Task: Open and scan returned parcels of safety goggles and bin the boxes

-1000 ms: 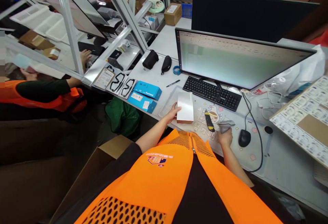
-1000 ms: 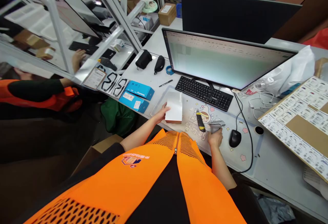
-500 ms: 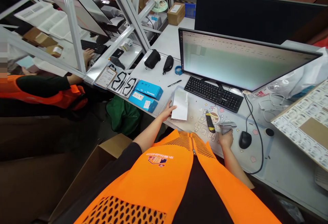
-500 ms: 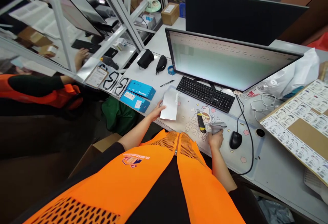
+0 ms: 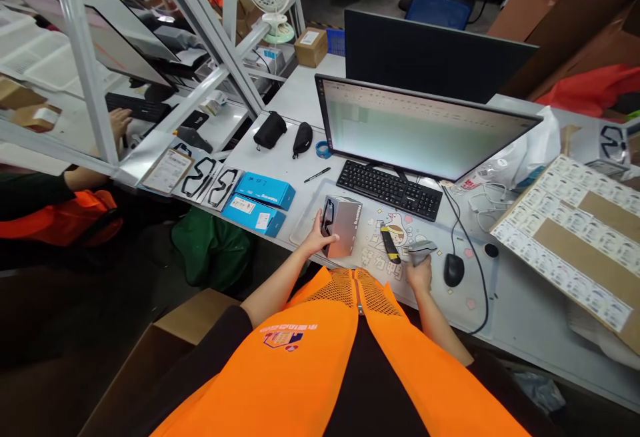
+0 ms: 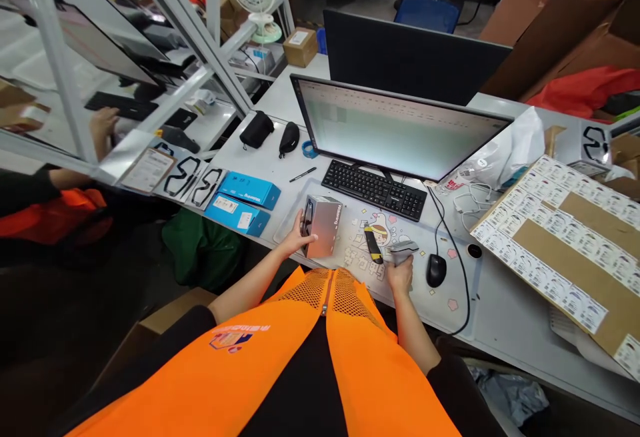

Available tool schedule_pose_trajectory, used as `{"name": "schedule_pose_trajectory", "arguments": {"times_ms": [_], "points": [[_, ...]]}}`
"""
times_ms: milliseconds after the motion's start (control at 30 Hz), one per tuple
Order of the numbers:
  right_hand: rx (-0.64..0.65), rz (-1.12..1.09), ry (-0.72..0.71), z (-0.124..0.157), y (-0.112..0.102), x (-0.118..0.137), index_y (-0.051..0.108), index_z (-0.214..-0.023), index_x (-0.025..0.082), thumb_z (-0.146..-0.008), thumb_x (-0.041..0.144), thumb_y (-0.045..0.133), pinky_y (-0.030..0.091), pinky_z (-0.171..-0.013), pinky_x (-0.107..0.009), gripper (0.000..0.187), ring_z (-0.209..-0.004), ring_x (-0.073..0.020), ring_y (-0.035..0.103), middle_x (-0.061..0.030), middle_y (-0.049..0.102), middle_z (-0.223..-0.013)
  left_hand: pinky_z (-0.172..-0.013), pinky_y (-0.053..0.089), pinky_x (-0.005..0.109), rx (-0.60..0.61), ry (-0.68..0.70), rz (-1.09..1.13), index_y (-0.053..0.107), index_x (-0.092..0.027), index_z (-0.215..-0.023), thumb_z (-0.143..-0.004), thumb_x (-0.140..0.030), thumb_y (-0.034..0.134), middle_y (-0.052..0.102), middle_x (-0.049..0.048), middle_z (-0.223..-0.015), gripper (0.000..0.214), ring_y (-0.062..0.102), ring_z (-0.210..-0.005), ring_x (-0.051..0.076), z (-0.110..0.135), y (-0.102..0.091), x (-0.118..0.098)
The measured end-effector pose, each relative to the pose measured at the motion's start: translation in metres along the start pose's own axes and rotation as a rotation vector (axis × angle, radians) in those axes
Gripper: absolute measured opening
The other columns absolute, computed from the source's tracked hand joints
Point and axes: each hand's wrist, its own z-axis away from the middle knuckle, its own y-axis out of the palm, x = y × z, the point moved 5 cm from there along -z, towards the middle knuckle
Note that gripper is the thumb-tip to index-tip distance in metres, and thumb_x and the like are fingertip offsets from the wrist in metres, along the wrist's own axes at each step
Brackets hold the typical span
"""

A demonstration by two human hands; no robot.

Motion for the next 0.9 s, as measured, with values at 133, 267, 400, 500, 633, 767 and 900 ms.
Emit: {"name": "schedule_pose_trajectory", "arguments": {"times_ms": [133,267,400,500,633,767,900], "points": [[0.048,-0.003,0.070,0.007,-0.005,0.005,0.026,-0.169,0.001,-0.094,0.037,0.062,0.050,-0.114,-0.047,0.091,-0.142,-0.0430,0.060,-0.0323,0.057,-0.156,-0.136,0.020,0.059,-0.064,0.135,-0.225,0.006,-0.028,-0.177,-0.067,-0.057,0.096,0.014,0.0176,-0.183,0.145,0.014,-0.169,0.042,0.003,0.002,0.009],[0.057,0.053,0.091,0.010,-0.017,0.009,0.034,-0.167,0.006,-0.098,0.042,0.060,0.054,-0.105,-0.046,0.083,-0.129,-0.0408,0.070,-0.0278,0.070,-0.140,-0.135,0.021,0.063,-0.074,0.283,-0.322,0.005,-0.029,-0.177,-0.072,-0.062,0.093,0.013,0.0194,-0.182,0.141,0.010,-0.169,0.045,0.010,0.005,0.013],[0.049,0.086,0.081,0.007,-0.029,0.011,0.048,-0.159,0.011,-0.099,0.046,0.060,0.056,-0.102,-0.045,0.071,-0.124,-0.0388,0.072,-0.0237,0.075,-0.130,-0.135,0.020,0.063,-0.045,0.352,-0.415,0.007,-0.028,-0.176,-0.078,-0.052,0.090,0.020,0.0212,-0.179,0.131,0.016,-0.168,0.043,0.017,0.005,0.013],[0.059,0.100,0.052,0.005,-0.030,0.012,0.050,-0.157,0.011,-0.100,0.047,0.057,0.056,-0.102,-0.046,0.068,-0.124,-0.0384,0.072,-0.0228,0.075,-0.129,-0.135,0.022,0.062,-0.039,0.352,-0.460,0.007,-0.026,-0.176,-0.080,-0.044,0.089,0.023,0.0218,-0.178,0.128,0.019,-0.168,0.043,0.021,0.003,0.012],[0.069,0.122,0.008,0.006,-0.023,0.013,0.035,-0.165,0.007,-0.101,0.043,0.054,0.055,-0.104,-0.045,0.076,-0.129,-0.0374,0.069,-0.0248,0.069,-0.141,-0.134,0.026,0.062,-0.052,0.336,-0.465,0.007,-0.027,-0.176,-0.079,-0.044,0.090,0.023,0.0212,-0.178,0.129,0.021,-0.167,0.043,0.022,-0.003,0.013],[0.081,0.143,0.001,0.006,-0.020,0.013,0.030,-0.167,0.001,-0.097,0.040,0.060,0.054,-0.105,-0.044,0.086,-0.129,-0.0385,0.068,-0.0277,0.069,-0.138,-0.133,0.027,0.064,-0.060,0.337,-0.483,0.010,-0.026,-0.176,-0.076,-0.043,0.092,0.024,0.0216,-0.178,0.130,0.022,-0.166,0.045,0.020,-0.005,0.017],[-0.068,0.176,-0.057,-0.011,-0.038,0.036,0.036,-0.165,0.002,-0.099,0.035,0.051,0.044,-0.118,-0.052,0.075,-0.142,-0.0412,0.054,-0.0299,0.058,-0.151,-0.131,0.029,0.065,-0.083,0.347,-0.495,0.011,-0.025,-0.176,-0.076,-0.044,0.091,0.025,0.0230,-0.177,0.130,0.024,-0.165,0.046,0.017,-0.005,0.021]]}}
